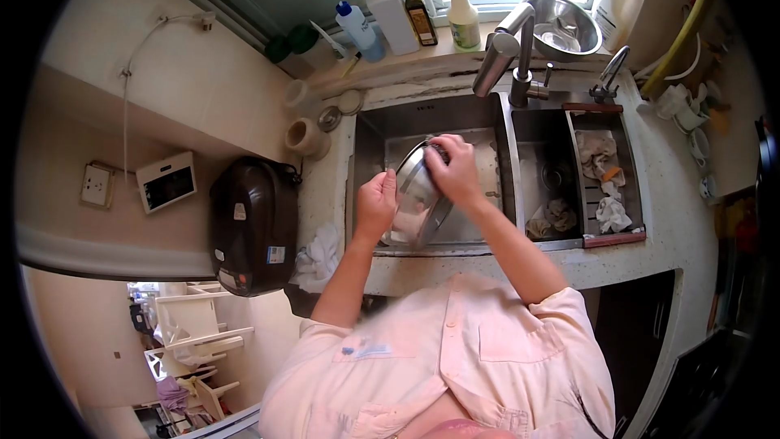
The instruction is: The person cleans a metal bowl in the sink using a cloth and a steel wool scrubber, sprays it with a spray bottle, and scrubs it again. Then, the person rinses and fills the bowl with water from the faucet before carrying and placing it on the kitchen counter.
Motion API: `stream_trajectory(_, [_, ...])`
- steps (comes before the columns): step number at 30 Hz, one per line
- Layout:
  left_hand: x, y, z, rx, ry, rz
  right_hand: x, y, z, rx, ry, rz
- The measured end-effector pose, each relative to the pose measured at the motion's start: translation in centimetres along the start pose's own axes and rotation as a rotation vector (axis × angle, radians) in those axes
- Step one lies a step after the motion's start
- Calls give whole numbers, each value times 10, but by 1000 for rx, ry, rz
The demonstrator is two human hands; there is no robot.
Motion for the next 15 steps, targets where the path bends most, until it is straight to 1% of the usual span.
stream_trajectory(2, [0, -1, 1, -45, 48, -33, 4, -15, 45, 190, -69, 26])
stream_trajectory(3, [1, 1, 1, -72, 73, -51, 2, -25, 60, 315, -64, 109])
stream_trajectory(4, [1, 2, 3, -101, 31, -76, 0, -34, 72, 437, -58, 192])
stream_trajectory(5, [1, 4, 6, -130, -11, -102, 2, -37, 80, 530, -65, 119])
stream_trajectory(6, [1, 4, 8, -156, -54, -130, 2, -29, 70, 420, -41, 102])
stream_trajectory(8, [4, -8, 4, -46, -51, -84, 1, -4, 32, 206, 5, 71])
stream_trajectory(9, [7, -10, 2, 3, -45, -53, 1, 5, 22, 101, -29, -15])
stream_trajectory(10, [11, -11, 5, -2, -16, -59, -1, 0, 24, 196, -14, -1])
stream_trajectory(12, [13, -7, 13, -16, 30, -79, -2, -15, 53, 398, 10, 34])
stream_trajectory(13, [13, -6, 10, -45, 17, -97, -3, -24, 75, 513, 14, 116])
stream_trajectory(14, [14, -6, 6, -68, 9, -112, 1, -29, 87, 532, -30, 154])
stream_trajectory(15, [17, -7, 4, -92, 5, -126, 1, -22, 74, 439, 2, 140])
Point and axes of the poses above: each hand's wrist, its own y-axis towards the middle knuckle, its own x-axis out of the back of the hand, z = x × y, the point moved 3 cm from there along y, towards the middle knuckle, and after that the axes turned 3 degrees about y, right-handed, at the moved point
